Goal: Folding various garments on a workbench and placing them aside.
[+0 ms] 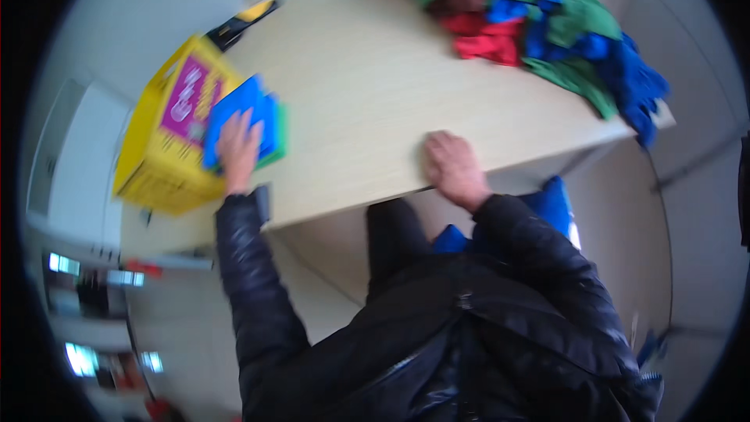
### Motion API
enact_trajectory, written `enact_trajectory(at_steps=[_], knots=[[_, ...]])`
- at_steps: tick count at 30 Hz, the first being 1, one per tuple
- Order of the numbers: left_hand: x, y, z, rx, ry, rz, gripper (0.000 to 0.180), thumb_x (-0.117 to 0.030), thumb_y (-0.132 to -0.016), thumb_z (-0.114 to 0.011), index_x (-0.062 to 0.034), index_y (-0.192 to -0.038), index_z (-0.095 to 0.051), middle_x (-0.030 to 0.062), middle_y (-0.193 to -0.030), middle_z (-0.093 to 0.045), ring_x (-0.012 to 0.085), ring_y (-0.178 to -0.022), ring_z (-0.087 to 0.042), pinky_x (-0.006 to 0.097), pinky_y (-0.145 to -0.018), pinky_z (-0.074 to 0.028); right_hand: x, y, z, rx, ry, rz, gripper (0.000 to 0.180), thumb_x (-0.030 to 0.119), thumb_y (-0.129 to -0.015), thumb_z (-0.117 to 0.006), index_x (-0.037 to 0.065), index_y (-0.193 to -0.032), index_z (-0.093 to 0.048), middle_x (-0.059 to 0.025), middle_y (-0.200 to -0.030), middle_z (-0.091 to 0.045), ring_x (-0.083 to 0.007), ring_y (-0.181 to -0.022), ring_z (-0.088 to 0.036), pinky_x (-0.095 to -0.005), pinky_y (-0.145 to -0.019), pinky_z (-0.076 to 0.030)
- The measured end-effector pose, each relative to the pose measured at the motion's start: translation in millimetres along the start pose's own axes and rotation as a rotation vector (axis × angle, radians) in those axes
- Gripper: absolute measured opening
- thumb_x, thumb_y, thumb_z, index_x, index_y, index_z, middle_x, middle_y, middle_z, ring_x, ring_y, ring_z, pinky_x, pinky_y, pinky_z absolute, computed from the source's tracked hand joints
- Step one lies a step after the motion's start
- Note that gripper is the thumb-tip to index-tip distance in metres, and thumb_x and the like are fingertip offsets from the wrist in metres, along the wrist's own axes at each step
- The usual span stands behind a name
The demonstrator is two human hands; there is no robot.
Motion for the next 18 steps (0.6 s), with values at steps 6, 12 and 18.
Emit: enact_trajectory(at_steps=[6, 12, 18], knots=[[7, 8, 11, 0.103, -0.114, 0.164, 0.052, -0.038, -0.102, -0.051, -0.0149, -0.148, -0.046, 0.0160, -0.153, -0.042, 0.0366, -0.140, -0.039, 0.053, -0.114, -0.028, 0, 4, -7, -0.024, 0.029, 0.014, 0.047, 0.021, -0.086, -0.061, 0.001, -0.129, -0.057, -0.0147, -0.143, -0.050, -0.0330, -0.139, -0.039, -0.0474, -0.115, -0.031], [-114, 43, -11, 0.029, 0.084, -0.150, 0.055, -0.029, -0.096, -0.057, -0.0087, -0.146, -0.047, 0.0155, -0.155, -0.040, 0.0359, -0.144, -0.034, 0.052, -0.116, -0.024, -57, 3, 21, 0.019, -0.130, -0.006, 0.038, 0.022, -0.087, -0.064, 0.006, -0.121, -0.065, -0.0141, -0.123, -0.064, -0.0309, -0.120, -0.057, -0.0431, -0.105, -0.043], [-246, 106, -29, 0.307, 0.435, -0.156, 0.051, -0.019, -0.091, -0.061, -0.0048, -0.139, -0.052, 0.0164, -0.151, -0.043, 0.0354, -0.141, -0.038, 0.048, -0.118, -0.027, -161, 6, 90, -0.170, -0.271, -0.424, 0.024, 0.014, -0.089, -0.059, 0.006, -0.108, -0.072, -0.0152, -0.097, -0.073, -0.0276, -0.087, -0.071, -0.0363, -0.081, -0.056]])
Point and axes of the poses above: each hand's wrist, its own y-axis away from the middle knuckle, its own z-axis out of the back of the hand, x = y × z, the point moved 2 cm from there along -y, towards the middle knuckle
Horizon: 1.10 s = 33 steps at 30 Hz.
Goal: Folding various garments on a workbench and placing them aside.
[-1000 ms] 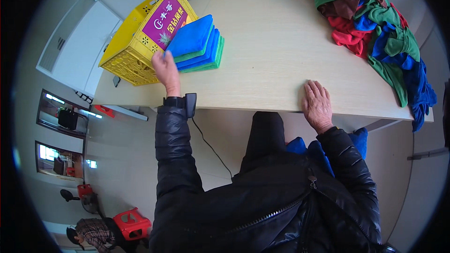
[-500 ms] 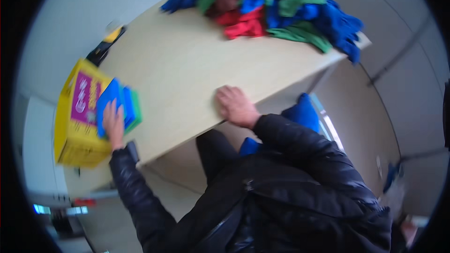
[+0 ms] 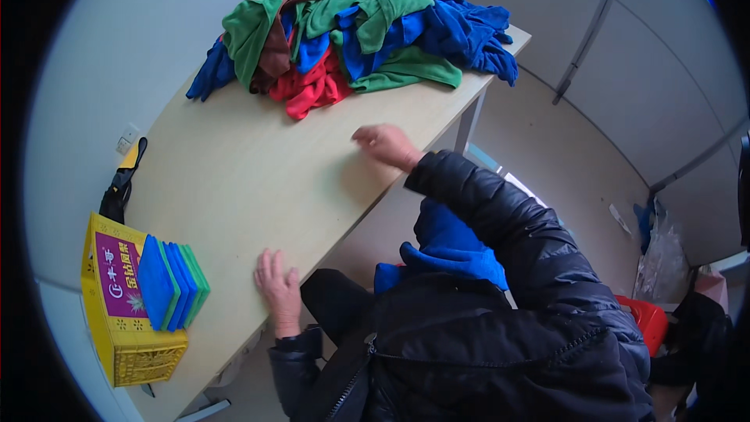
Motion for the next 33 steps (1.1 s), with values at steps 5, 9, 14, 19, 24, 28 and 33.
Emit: enact_trajectory(at_steps=[5, 9, 14, 19, 24, 28, 33], knots=[[-28, -8, -15, -0.035, -0.086, 0.010, 0.048, -0.023, -0.092, -0.060, -0.0052, -0.136, -0.053, 0.0149, -0.150, -0.044, 0.0333, -0.141, -0.038, 0.048, -0.118, -0.027, -84, -19, 91, -0.369, 0.125, -0.174, 0.021, 0.014, -0.088, -0.063, 0.005, -0.106, -0.071, -0.0131, -0.094, -0.074, -0.0248, -0.086, -0.071, -0.0334, -0.078, -0.056], [-27, -10, -18, -0.044, -0.149, 0.014, 0.048, -0.028, -0.092, -0.059, -0.0064, -0.135, -0.052, 0.0137, -0.149, -0.044, 0.0323, -0.140, -0.038, 0.050, -0.117, -0.027, -108, -28, 135, -0.584, 0.584, -0.207, 0.029, 0.017, -0.085, -0.067, 0.006, -0.111, -0.068, -0.0154, -0.108, -0.068, -0.0318, -0.103, -0.064, -0.0394, -0.087, -0.054], [-29, -17, -19, -0.050, -0.188, 0.007, 0.050, -0.030, -0.092, -0.057, -0.0072, -0.137, -0.051, 0.0129, -0.149, -0.045, 0.0317, -0.141, -0.038, 0.050, -0.117, -0.027, -142, -35, 145, -0.302, 0.793, -0.443, 0.030, 0.017, -0.084, -0.067, 0.008, -0.113, -0.066, -0.0167, -0.115, -0.062, -0.0365, -0.112, -0.057, -0.0443, -0.091, -0.051], [-32, -18, -20, -0.053, -0.185, 0.017, 0.051, -0.029, -0.092, -0.057, -0.0079, -0.138, -0.051, 0.0127, -0.150, -0.045, 0.0317, -0.141, -0.038, 0.049, -0.117, -0.028, -143, -43, 148, -0.358, 0.781, -0.296, 0.025, 0.013, -0.083, -0.064, 0.007, -0.107, -0.066, -0.0184, -0.106, -0.067, -0.0369, -0.103, -0.063, -0.0451, -0.085, -0.053], [-29, -13, -16, -0.063, -0.203, 0.027, 0.051, -0.030, -0.092, -0.057, -0.0081, -0.138, -0.051, 0.0130, -0.150, -0.045, 0.0320, -0.140, -0.039, 0.049, -0.116, -0.028, -92, -44, 100, -0.184, 0.400, -0.085, 0.020, 0.010, -0.086, -0.062, 0.006, -0.105, -0.065, -0.0156, -0.090, -0.070, -0.0337, -0.088, -0.068, -0.0429, -0.076, -0.054], [-41, -24, -20, -0.070, -0.180, -0.009, 0.052, -0.030, -0.093, -0.057, -0.0082, -0.139, -0.050, 0.0127, -0.151, -0.044, 0.0314, -0.141, -0.039, 0.049, -0.116, -0.029, -53, -28, 2, -0.155, -0.315, 0.158, 0.019, 0.008, -0.086, -0.057, 0.005, -0.104, -0.064, -0.0224, -0.096, -0.068, -0.0428, -0.089, -0.066, -0.0476, -0.077, -0.053], [-24, -9, -19, -0.097, -0.139, 0.029, 0.051, -0.026, -0.089, -0.062, -0.0064, -0.136, -0.052, 0.0150, -0.144, -0.049, 0.0346, -0.137, -0.042, 0.049, -0.115, -0.030, 123, 51, -100, 0.412, -0.208, 0.345, 0.023, 0.015, -0.093, -0.060, 0.004, -0.112, -0.063, -0.0205, -0.097, -0.068, -0.0346, -0.093, -0.067, -0.0433, -0.082, -0.053]])
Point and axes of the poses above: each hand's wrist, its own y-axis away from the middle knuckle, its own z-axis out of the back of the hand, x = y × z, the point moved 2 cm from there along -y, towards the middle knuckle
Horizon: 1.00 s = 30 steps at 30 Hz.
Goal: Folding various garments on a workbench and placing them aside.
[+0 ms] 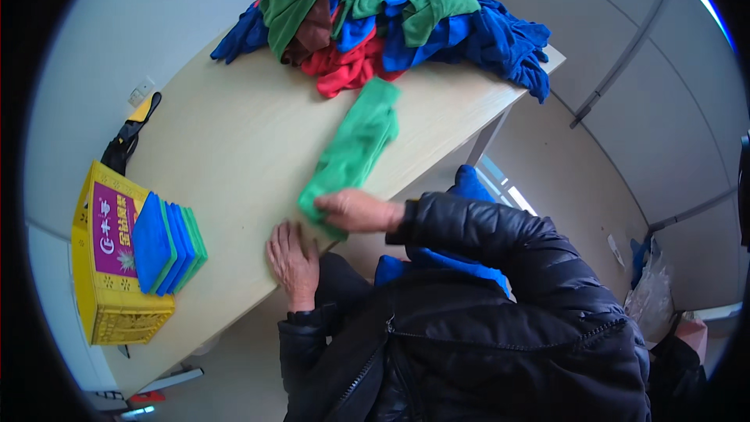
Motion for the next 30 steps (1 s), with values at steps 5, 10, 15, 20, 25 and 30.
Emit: enact_trajectory(at_steps=[5, 10, 15, 20, 25, 30], knots=[[34, 25, -32, 0.016, 0.385, 0.159, 0.049, -0.022, -0.087, -0.067, -0.0065, -0.131, -0.055, 0.0158, -0.138, -0.054, 0.0373, -0.129, -0.048, 0.047, -0.110, -0.038, 55, -7, -50, 0.070, -0.424, 0.038, 0.031, 0.022, -0.095, -0.061, 0.000, -0.118, -0.062, -0.0220, -0.105, -0.069, -0.0338, -0.099, -0.068, -0.0419, -0.086, -0.053], [30, 8, -23, -0.041, 0.693, 0.258, 0.057, -0.018, -0.086, -0.071, -0.0092, -0.139, -0.051, 0.0145, -0.137, -0.056, 0.0310, -0.128, -0.053, 0.042, -0.105, -0.045, 79, -31, 15, 0.137, -0.612, -0.215, 0.037, 0.025, -0.102, -0.059, 0.000, -0.129, -0.059, -0.0053, -0.109, -0.069, -0.0124, -0.101, -0.062, -0.0292, -0.090, -0.051], [-7, -52, 29, -0.275, 1.009, 0.266, 0.059, -0.010, -0.087, -0.069, -0.0083, -0.142, -0.050, 0.0115, -0.131, -0.062, 0.0248, -0.126, -0.057, 0.036, -0.101, -0.047, 120, -53, 95, 0.142, -0.509, -0.175, 0.037, 0.023, -0.103, -0.058, 0.000, -0.133, -0.059, -0.0023, -0.114, -0.067, -0.0096, -0.105, -0.061, -0.0254, -0.094, -0.049], [-17, -96, 55, -0.248, 1.149, -0.001, 0.039, -0.009, -0.087, -0.068, -0.0058, -0.125, -0.063, 0.0110, -0.114, -0.069, 0.0247, -0.109, -0.064, 0.034, -0.094, -0.049, 165, -64, 138, 0.042, -0.255, -0.041, 0.032, 0.022, -0.104, -0.058, -0.001, -0.127, -0.062, -0.0002, -0.109, -0.068, -0.0078, -0.102, -0.061, -0.0235, -0.092, -0.050], [-25, -105, 71, -0.059, 1.080, -0.004, 0.020, -0.007, -0.088, -0.067, -0.0029, -0.107, -0.065, 0.0103, -0.095, -0.070, 0.0228, -0.085, -0.066, 0.034, -0.078, -0.052, 162, -82, 188, -0.103, 0.135, 0.091, 0.029, 0.021, -0.103, -0.057, 0.000, -0.121, -0.065, 0.0011, -0.099, -0.068, -0.0061, -0.092, -0.062, -0.0215, -0.084, -0.051], [4, -111, 100, -0.183, 1.092, 0.097, 0.008, -0.005, -0.093, -0.063, -0.0011, -0.100, -0.060, 0.0023, -0.089, -0.068, 0.0098, -0.086, -0.061, 0.032, -0.073, -0.050, 128, -98, 237, -0.322, 0.058, 0.078, 0.029, 0.025, -0.102, -0.057, 0.002, -0.116, -0.066, -0.0009, -0.091, -0.068, -0.0079, -0.077, -0.062, -0.0229, -0.074, -0.052]])
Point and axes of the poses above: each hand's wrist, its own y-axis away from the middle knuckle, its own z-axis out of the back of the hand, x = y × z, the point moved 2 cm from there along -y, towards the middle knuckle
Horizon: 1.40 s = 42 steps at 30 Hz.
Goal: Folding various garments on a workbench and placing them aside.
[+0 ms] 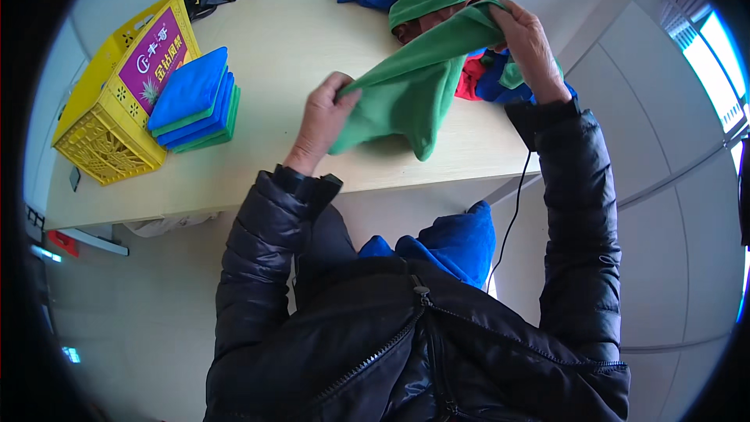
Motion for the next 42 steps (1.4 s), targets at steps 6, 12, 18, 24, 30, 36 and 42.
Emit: enact_trajectory(at_steps=[6, 12, 18, 24, 30, 36, 42], knots=[[-38, -40, 49, -0.259, -0.446, -0.333, 0.014, -0.015, -0.091, -0.068, -0.0050, -0.095, -0.058, 0.0121, -0.083, -0.066, 0.0281, -0.077, -0.065, 0.037, -0.066, -0.051, -18, -12, 9, -0.163, -0.362, -0.283, 0.028, 0.027, -0.102, -0.056, 0.003, -0.112, -0.066, -0.0042, -0.088, -0.068, -0.0125, -0.070, -0.063, -0.0264, -0.069, -0.054], [-60, -76, 77, -0.242, -0.803, -0.431, 0.021, -0.022, -0.089, -0.072, -0.0080, -0.098, -0.058, 0.0147, -0.085, -0.067, 0.0370, -0.080, -0.066, 0.041, -0.064, -0.052, -22, -29, 16, -0.286, -0.479, -0.304, 0.027, 0.025, -0.103, -0.054, 0.001, -0.112, -0.065, -0.0062, -0.089, -0.068, -0.0146, -0.071, -0.065, -0.0275, -0.068, -0.056], [-82, -62, 95, -0.378, -1.007, -0.711, 0.020, -0.019, -0.086, -0.072, -0.0071, -0.096, -0.059, 0.0138, -0.090, -0.065, 0.0355, -0.082, -0.065, 0.043, -0.063, -0.052, -10, 2, 3, -0.280, -0.485, -0.108, 0.026, 0.023, -0.103, -0.054, 0.002, -0.114, -0.064, -0.0062, -0.091, -0.068, -0.0136, -0.074, -0.065, -0.0272, -0.067, -0.056], [3, 58, 55, 0.089, -1.012, -0.669, 0.017, -0.008, -0.078, -0.070, -0.0071, -0.088, -0.056, 0.0100, -0.081, -0.054, 0.0297, -0.070, -0.061, 0.041, -0.058, -0.051, -96, 115, -37, -0.030, -0.440, -0.434, 0.026, 0.023, -0.101, -0.057, 0.002, -0.115, -0.064, -0.0025, -0.091, -0.067, -0.0114, -0.077, -0.065, -0.0249, -0.066, -0.053], [44, 162, 22, 0.382, -0.822, -0.427, 0.017, -0.012, -0.084, -0.069, -0.0081, -0.080, -0.053, 0.0090, -0.077, -0.053, 0.0278, -0.065, -0.060, 0.040, -0.055, -0.049, -145, 227, -69, 0.191, -0.335, -0.833, 0.026, 0.025, -0.099, -0.058, 0.002, -0.109, -0.066, -0.0020, -0.086, -0.066, -0.0107, -0.073, -0.063, -0.0244, -0.064, -0.052], [54, 95, 26, 0.135, -0.775, -0.242, 0.012, -0.013, -0.087, -0.070, -0.0065, -0.086, -0.061, 0.0092, -0.086, -0.062, 0.0330, -0.073, -0.064, 0.041, -0.061, -0.049, -165, 250, -61, 0.261, -0.176, -0.886, 0.020, 0.019, -0.093, -0.059, 0.001, -0.100, -0.065, -0.0062, -0.086, -0.066, -0.0172, -0.072, -0.065, -0.0290, -0.064, -0.052], [75, -1, -7, 0.143, -0.867, -0.272, 0.037, -0.004, -0.088, -0.060, -0.0120, -0.124, -0.062, 0.0108, -0.117, -0.062, 0.0327, -0.100, -0.063, 0.043, -0.082, -0.054, -112, 209, -106, 0.160, 0.659, -0.098, 0.025, 0.016, -0.084, -0.067, 0.006, -0.107, -0.062, -0.0120, -0.100, -0.062, -0.0319, -0.091, -0.063, -0.0408, -0.078, -0.052]])
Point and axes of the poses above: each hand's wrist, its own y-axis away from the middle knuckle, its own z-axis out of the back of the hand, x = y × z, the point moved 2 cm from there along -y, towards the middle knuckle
